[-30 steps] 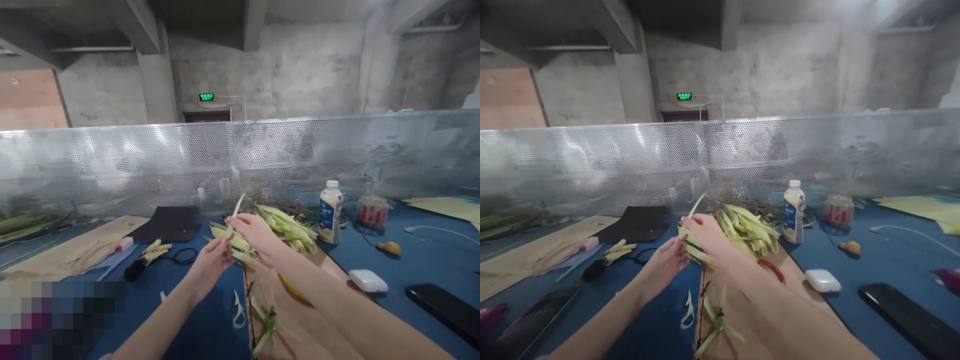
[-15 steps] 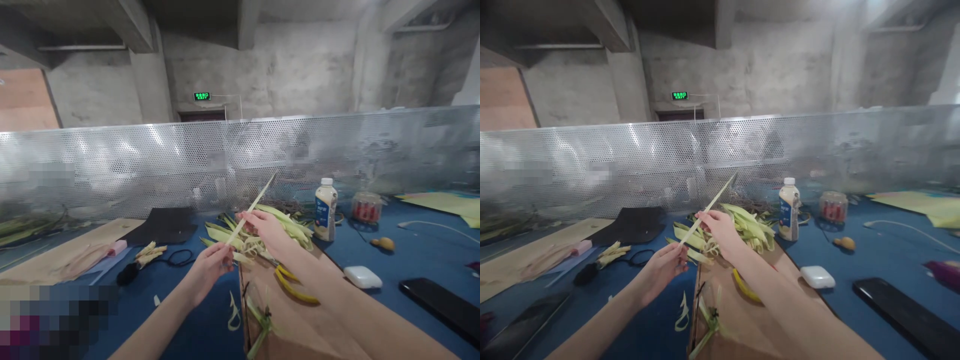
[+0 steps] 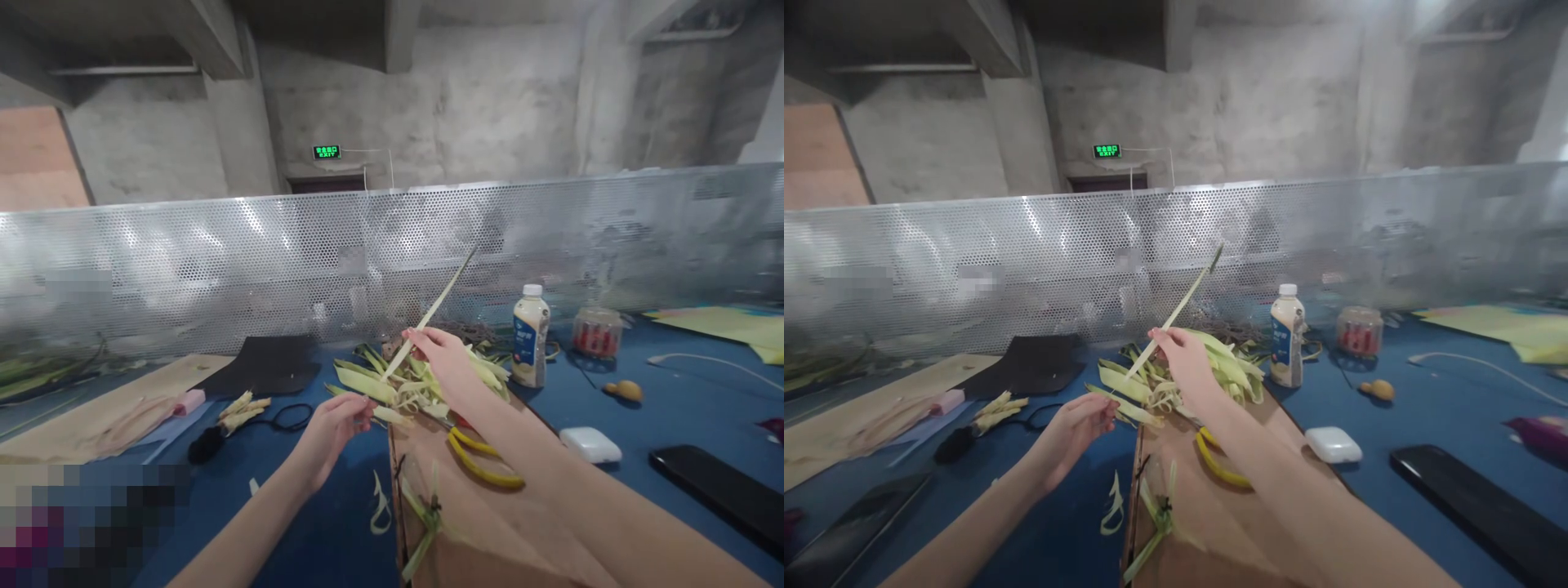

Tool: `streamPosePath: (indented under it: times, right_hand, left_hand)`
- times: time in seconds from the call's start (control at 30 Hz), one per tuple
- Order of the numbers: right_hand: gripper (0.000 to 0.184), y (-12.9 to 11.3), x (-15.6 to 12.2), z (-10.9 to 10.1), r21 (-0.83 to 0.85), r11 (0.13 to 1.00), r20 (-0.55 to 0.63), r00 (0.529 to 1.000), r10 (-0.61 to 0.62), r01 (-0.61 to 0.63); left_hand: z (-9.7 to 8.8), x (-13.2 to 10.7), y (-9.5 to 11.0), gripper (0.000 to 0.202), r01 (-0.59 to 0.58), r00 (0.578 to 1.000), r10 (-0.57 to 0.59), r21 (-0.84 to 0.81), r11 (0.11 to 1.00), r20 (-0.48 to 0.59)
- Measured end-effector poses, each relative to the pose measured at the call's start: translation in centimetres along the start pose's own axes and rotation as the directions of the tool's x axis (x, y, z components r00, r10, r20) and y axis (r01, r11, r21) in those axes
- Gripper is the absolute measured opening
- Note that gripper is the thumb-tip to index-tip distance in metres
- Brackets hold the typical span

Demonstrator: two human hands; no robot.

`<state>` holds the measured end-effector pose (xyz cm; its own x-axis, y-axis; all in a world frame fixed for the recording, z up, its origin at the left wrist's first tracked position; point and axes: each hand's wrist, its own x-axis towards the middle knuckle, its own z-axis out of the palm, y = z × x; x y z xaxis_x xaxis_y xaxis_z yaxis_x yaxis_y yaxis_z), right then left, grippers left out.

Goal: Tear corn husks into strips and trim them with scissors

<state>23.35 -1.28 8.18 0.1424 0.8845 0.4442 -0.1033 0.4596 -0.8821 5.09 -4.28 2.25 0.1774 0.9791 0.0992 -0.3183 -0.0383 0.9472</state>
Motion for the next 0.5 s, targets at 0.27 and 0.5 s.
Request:
streamPosePath:
  times: [0.27, 0.5]
  right_hand:
    - [0.027, -0.1, 1.3, -1.2, 0.073, 0.986, -0.245, 0.961, -0.127, 0.149]
    - [0.027, -1.1, 3.2, -3.9, -0.143, 0.983, -0.137, 0.981, -0.138, 0.118]
  left_hand:
    - [0.4, -0.5, 0.1, 0.014, -0.07, 0.997, 0.078, 0.208, 0.976, -0.028]
    - [-1.2, 0.4, 0.0, 0.026, -0.117, 0.99, 0.137, 0.4, 0.909, -0.021]
